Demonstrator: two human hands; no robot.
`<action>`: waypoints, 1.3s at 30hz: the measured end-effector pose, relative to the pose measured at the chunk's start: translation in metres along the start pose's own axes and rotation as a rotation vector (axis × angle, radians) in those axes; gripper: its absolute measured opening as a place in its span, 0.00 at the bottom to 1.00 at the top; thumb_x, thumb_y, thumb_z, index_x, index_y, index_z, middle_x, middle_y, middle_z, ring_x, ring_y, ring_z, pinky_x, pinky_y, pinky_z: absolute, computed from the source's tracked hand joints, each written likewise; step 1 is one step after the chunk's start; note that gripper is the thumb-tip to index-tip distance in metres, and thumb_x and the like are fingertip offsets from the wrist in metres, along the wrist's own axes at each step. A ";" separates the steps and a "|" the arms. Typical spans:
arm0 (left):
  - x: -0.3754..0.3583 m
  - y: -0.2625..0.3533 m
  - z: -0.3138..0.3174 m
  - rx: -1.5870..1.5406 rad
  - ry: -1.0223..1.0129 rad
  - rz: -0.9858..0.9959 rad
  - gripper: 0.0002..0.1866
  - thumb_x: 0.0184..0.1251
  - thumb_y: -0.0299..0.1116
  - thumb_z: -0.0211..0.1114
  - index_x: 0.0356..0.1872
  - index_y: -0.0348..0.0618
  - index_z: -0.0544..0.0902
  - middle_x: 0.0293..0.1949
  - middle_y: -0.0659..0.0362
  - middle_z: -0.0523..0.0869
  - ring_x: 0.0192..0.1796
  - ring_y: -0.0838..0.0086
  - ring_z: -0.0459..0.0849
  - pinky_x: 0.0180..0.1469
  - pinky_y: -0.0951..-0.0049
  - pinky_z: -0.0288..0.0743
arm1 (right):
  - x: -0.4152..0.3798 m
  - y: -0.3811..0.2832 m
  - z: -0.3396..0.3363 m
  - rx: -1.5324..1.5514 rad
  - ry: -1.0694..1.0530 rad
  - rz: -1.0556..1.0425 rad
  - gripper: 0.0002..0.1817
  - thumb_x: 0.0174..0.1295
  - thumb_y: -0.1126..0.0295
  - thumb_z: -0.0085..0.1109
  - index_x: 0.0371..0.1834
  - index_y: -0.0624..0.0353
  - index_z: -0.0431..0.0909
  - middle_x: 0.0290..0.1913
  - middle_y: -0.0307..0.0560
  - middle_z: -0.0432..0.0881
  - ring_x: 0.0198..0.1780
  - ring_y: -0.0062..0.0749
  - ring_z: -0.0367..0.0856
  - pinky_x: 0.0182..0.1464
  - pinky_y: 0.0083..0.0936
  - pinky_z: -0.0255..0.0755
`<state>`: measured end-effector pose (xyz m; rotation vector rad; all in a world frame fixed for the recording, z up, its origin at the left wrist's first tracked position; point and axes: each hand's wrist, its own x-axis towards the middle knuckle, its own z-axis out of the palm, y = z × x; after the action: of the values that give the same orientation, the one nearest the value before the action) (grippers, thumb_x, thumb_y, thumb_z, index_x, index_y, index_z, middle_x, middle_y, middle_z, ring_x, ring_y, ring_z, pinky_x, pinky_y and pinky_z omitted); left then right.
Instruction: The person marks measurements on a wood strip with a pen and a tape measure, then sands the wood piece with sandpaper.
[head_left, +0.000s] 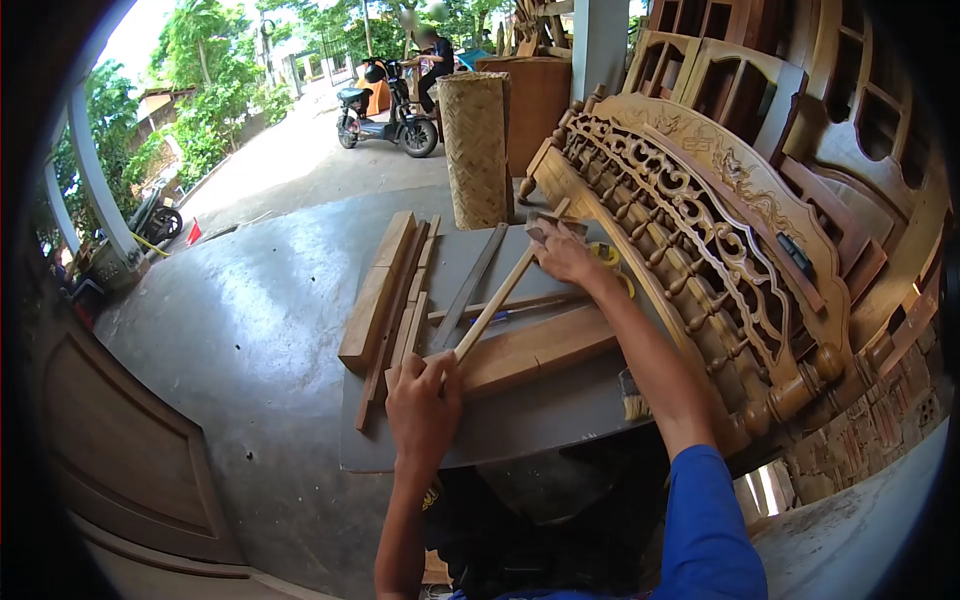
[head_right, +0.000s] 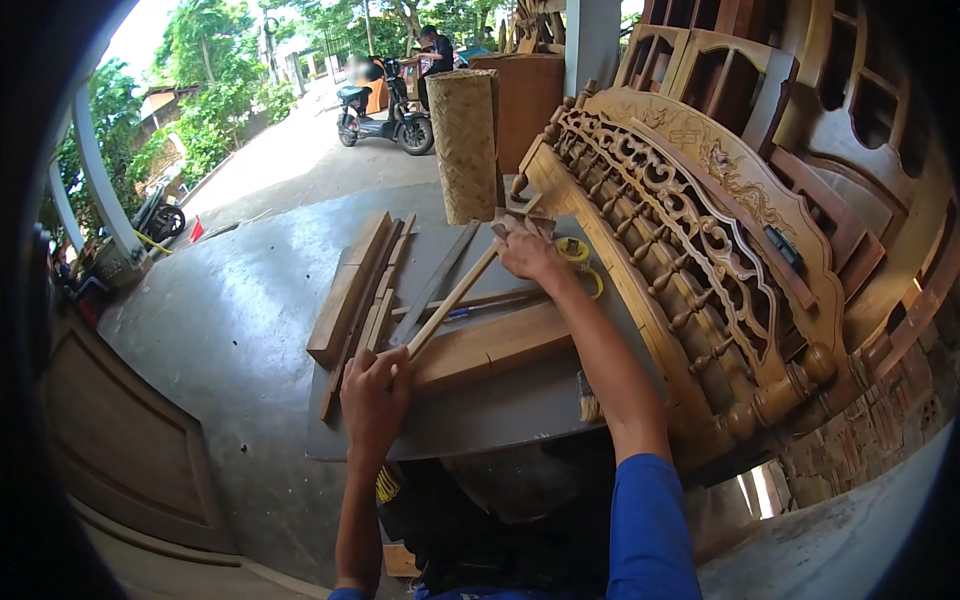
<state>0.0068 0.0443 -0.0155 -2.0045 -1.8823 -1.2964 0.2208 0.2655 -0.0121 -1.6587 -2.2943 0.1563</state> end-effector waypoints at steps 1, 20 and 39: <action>-0.005 0.000 0.001 0.003 -0.007 -0.005 0.06 0.56 0.32 0.62 0.34 0.46 0.83 0.27 0.57 0.75 0.34 0.61 0.74 0.35 0.64 0.70 | -0.009 -0.007 0.003 0.035 0.001 -0.072 0.27 0.66 0.53 0.34 0.67 0.50 0.58 0.69 0.51 0.55 0.70 0.50 0.49 0.71 0.37 0.42; 0.012 -0.008 -0.031 0.054 -0.218 0.099 0.10 0.55 0.32 0.64 0.38 0.43 0.83 0.31 0.53 0.80 0.38 0.62 0.78 0.42 0.64 0.70 | -0.184 0.044 -0.040 0.283 0.706 0.051 0.12 0.58 0.65 0.56 0.26 0.65 0.72 0.25 0.54 0.76 0.29 0.48 0.77 0.33 0.35 0.69; 0.140 -0.046 0.086 0.058 -0.676 -0.092 0.14 0.49 0.35 0.64 0.24 0.29 0.83 0.16 0.50 0.80 0.22 0.71 0.79 0.30 0.69 0.73 | -0.195 0.057 -0.027 0.252 0.812 -0.127 0.11 0.63 0.68 0.42 0.32 0.62 0.73 0.34 0.49 0.76 0.40 0.43 0.73 0.47 0.33 0.62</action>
<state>-0.0074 0.2140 -0.0037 -2.5642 -2.2446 -0.5865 0.3370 0.0979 -0.0368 -1.1455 -1.6630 -0.2141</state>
